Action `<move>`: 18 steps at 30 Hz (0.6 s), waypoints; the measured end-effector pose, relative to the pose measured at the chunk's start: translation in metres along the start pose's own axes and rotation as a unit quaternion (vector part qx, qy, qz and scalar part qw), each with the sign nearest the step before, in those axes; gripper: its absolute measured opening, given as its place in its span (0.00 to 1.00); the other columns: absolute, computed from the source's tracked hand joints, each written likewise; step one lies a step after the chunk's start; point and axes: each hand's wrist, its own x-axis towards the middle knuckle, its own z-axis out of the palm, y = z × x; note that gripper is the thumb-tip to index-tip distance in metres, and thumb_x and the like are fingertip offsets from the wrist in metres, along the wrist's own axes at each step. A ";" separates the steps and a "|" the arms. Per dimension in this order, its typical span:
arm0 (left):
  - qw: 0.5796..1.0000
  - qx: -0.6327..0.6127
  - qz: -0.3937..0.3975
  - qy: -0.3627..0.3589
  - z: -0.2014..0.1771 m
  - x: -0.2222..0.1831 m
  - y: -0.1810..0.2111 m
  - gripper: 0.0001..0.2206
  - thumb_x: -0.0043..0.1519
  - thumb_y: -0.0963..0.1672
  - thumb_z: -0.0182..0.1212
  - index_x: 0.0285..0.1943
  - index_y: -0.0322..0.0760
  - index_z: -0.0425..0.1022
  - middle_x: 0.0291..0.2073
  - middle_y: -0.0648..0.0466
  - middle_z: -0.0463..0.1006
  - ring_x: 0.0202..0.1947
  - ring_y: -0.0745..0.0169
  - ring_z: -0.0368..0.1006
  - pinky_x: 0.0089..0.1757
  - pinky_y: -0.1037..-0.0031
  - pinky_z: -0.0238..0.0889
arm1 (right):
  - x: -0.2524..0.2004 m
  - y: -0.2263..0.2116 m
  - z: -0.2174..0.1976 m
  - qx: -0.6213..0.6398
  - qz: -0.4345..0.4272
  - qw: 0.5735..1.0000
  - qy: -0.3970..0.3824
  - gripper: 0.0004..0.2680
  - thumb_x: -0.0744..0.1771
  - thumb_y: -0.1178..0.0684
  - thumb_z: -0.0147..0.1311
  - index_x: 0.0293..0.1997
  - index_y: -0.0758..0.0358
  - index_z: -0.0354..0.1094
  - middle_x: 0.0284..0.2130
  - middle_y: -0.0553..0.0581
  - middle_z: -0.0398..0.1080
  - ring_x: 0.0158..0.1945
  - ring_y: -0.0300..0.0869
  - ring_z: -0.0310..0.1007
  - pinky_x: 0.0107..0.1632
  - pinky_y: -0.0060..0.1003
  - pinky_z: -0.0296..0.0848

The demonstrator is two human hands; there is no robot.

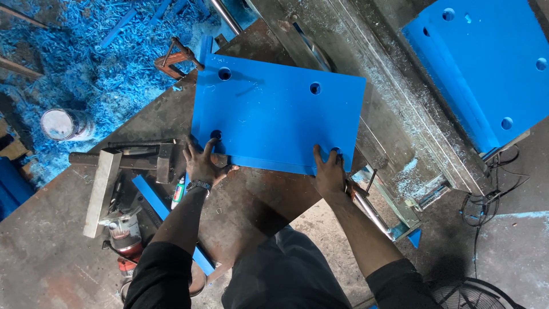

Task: The recorder picks up, inspects, and stacks large blue plastic machine components on a production floor.

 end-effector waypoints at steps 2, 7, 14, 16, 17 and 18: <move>1.000 0.002 -0.008 -0.009 -0.004 0.001 0.004 0.46 0.34 0.58 0.80 0.67 0.68 0.65 0.71 0.30 0.52 0.70 0.15 0.49 0.49 0.33 0.69 | 0.002 0.000 0.004 0.005 0.005 1.000 -0.019 0.40 0.58 0.42 0.74 0.76 0.50 0.47 0.55 0.75 0.58 0.51 0.62 0.75 0.39 0.51 0.86; 1.000 0.003 -0.007 -0.016 -0.005 -0.001 0.006 0.45 0.36 0.57 0.80 0.67 0.65 0.65 0.72 0.29 0.50 0.70 0.14 0.47 0.50 0.32 0.68 | 0.000 0.003 0.009 0.022 0.002 1.000 -0.017 0.41 0.57 0.42 0.75 0.76 0.50 0.47 0.55 0.75 0.58 0.52 0.63 0.74 0.38 0.53 0.86; 1.000 0.001 -0.006 -0.019 -0.001 -0.001 0.003 0.43 0.38 0.55 0.81 0.67 0.65 0.65 0.72 0.28 0.49 0.70 0.15 0.48 0.47 0.33 0.70 | 0.000 0.002 0.004 0.053 0.014 0.998 -0.043 0.41 0.58 0.44 0.74 0.77 0.49 0.45 0.57 0.76 0.57 0.53 0.66 0.73 0.39 0.57 0.85; 1.000 0.004 -0.003 -0.018 0.005 0.000 -0.003 0.43 0.38 0.55 0.81 0.67 0.65 0.64 0.71 0.27 0.50 0.70 0.14 0.48 0.47 0.33 0.70 | 0.000 0.002 0.008 0.059 0.019 0.997 -0.043 0.41 0.58 0.44 0.74 0.77 0.48 0.45 0.57 0.76 0.57 0.53 0.66 0.73 0.39 0.58 0.85; 1.000 0.008 -0.001 -0.018 0.008 0.000 -0.005 0.43 0.38 0.55 0.81 0.67 0.65 0.64 0.71 0.27 0.50 0.70 0.14 0.48 0.46 0.33 0.70 | 0.000 0.002 0.011 0.064 0.022 0.997 -0.043 0.41 0.58 0.44 0.74 0.77 0.48 0.44 0.57 0.76 0.56 0.53 0.67 0.72 0.39 0.58 0.84; 1.000 0.009 0.000 -0.017 0.004 0.000 -0.003 0.43 0.38 0.55 0.81 0.67 0.65 0.64 0.71 0.27 0.50 0.70 0.14 0.48 0.46 0.33 0.70 | 0.000 0.002 0.010 0.064 0.022 0.997 -0.042 0.41 0.58 0.44 0.74 0.77 0.48 0.44 0.57 0.76 0.56 0.53 0.67 0.72 0.39 0.58 0.84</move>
